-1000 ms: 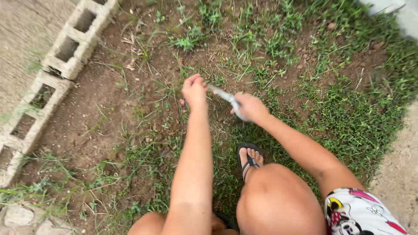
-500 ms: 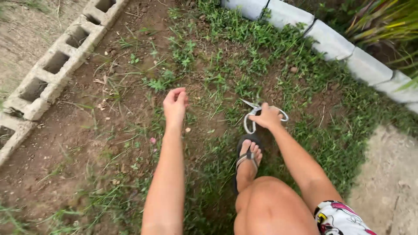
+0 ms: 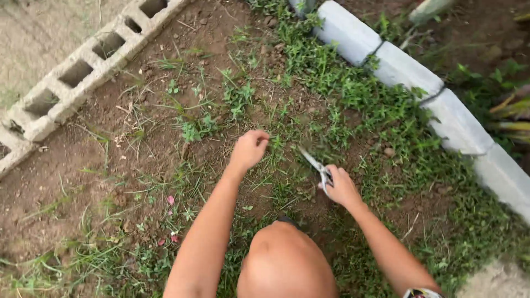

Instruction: Trimming grass and weeds using a pair of scissors in a garden area.

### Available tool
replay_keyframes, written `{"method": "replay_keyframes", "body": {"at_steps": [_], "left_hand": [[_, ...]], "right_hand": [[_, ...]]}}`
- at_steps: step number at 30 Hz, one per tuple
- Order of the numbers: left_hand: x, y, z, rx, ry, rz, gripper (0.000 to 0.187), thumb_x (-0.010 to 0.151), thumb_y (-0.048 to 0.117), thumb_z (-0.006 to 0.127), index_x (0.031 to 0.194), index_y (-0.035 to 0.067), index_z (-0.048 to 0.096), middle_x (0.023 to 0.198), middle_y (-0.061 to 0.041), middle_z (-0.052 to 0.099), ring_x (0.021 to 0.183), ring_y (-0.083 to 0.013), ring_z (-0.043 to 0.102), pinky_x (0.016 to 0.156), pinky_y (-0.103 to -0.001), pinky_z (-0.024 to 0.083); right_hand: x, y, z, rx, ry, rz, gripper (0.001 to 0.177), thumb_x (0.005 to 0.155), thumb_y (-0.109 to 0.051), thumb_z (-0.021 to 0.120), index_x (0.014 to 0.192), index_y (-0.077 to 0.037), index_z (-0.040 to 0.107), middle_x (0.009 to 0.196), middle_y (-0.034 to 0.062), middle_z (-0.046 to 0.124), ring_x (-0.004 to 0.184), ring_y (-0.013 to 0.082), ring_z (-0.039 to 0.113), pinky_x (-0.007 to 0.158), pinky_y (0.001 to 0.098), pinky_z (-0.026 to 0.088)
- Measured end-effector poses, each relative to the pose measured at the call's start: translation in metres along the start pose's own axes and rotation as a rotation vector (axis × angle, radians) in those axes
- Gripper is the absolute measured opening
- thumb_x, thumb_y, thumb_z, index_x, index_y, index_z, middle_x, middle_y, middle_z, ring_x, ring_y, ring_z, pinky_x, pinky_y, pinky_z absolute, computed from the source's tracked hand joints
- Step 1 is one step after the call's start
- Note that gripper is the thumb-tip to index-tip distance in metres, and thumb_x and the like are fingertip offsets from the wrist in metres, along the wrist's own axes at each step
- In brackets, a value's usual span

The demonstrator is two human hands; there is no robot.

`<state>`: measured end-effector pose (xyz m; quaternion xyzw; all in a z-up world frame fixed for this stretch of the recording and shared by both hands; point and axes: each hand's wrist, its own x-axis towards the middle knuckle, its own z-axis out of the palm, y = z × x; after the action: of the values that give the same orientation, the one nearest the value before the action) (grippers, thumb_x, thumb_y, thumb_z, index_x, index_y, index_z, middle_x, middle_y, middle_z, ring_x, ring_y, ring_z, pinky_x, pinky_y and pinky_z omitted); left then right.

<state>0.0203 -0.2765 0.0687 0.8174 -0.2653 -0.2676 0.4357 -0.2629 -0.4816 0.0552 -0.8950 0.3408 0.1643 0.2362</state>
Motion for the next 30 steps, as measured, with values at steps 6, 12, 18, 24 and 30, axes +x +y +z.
{"method": "replay_keyframes", "body": {"at_steps": [6,12,18,24,30], "left_hand": [[0.06,-0.007,-0.037,0.375,-0.279,-0.169,0.02,0.094,0.016,0.057,0.106,0.015,0.073,0.104,-0.012,0.073,0.096,-0.0269,0.072,0.09,-0.044,0.057],[0.076,0.033,-0.139,0.747,-0.198,0.111,0.018,0.096,0.017,0.061,0.107,0.015,0.074,0.112,-0.019,0.069,0.102,-0.0413,0.067,0.088,-0.051,0.055],[0.049,-0.011,-0.166,0.992,-0.572,0.236,0.025,0.085,0.022,0.072,0.108,0.014,0.072,0.12,-0.015,0.065,0.107,-0.0385,0.066,0.088,-0.05,0.055],[0.053,-0.09,-0.157,0.685,-0.242,0.143,0.028,0.087,0.019,0.075,0.115,0.018,0.075,0.122,-0.019,0.063,0.112,-0.0389,0.063,0.096,-0.048,0.052],[0.037,-0.126,-0.159,0.562,-0.01,0.039,0.042,0.079,0.025,0.085,0.116,0.01,0.071,0.134,-0.022,0.057,0.119,-0.0437,0.055,0.094,-0.049,0.049]], "right_hand": [[0.025,-0.115,-0.04,-0.38,-0.164,-0.175,0.094,0.067,-0.057,0.087,0.136,-0.006,0.05,0.12,0.0201,0.054,0.115,0.0373,0.053,0.093,0.0514,0.046],[0.06,-0.071,0.034,-0.172,0.056,-0.314,0.042,0.089,-0.038,0.076,0.116,-0.01,0.059,0.1,0.0142,0.062,0.084,0.0349,0.065,0.073,0.0473,0.054],[0.065,-0.12,-0.013,-0.11,0.013,-0.204,0.056,0.075,-0.036,0.081,0.116,-0.007,0.058,0.105,0.02,0.059,0.094,0.037,0.06,0.079,0.0506,0.05],[0.074,-0.169,-0.027,-0.465,-0.127,-0.328,0.067,0.069,-0.032,0.081,0.126,-0.008,0.055,0.116,0.0206,0.053,0.112,0.0373,0.053,0.084,0.0503,0.046],[0.1,-0.116,0.034,-0.158,-0.168,-0.225,0.044,0.091,-0.024,0.062,0.132,-0.009,0.056,0.112,0.0167,0.057,0.097,0.0359,0.064,0.081,0.0486,0.051]]}}
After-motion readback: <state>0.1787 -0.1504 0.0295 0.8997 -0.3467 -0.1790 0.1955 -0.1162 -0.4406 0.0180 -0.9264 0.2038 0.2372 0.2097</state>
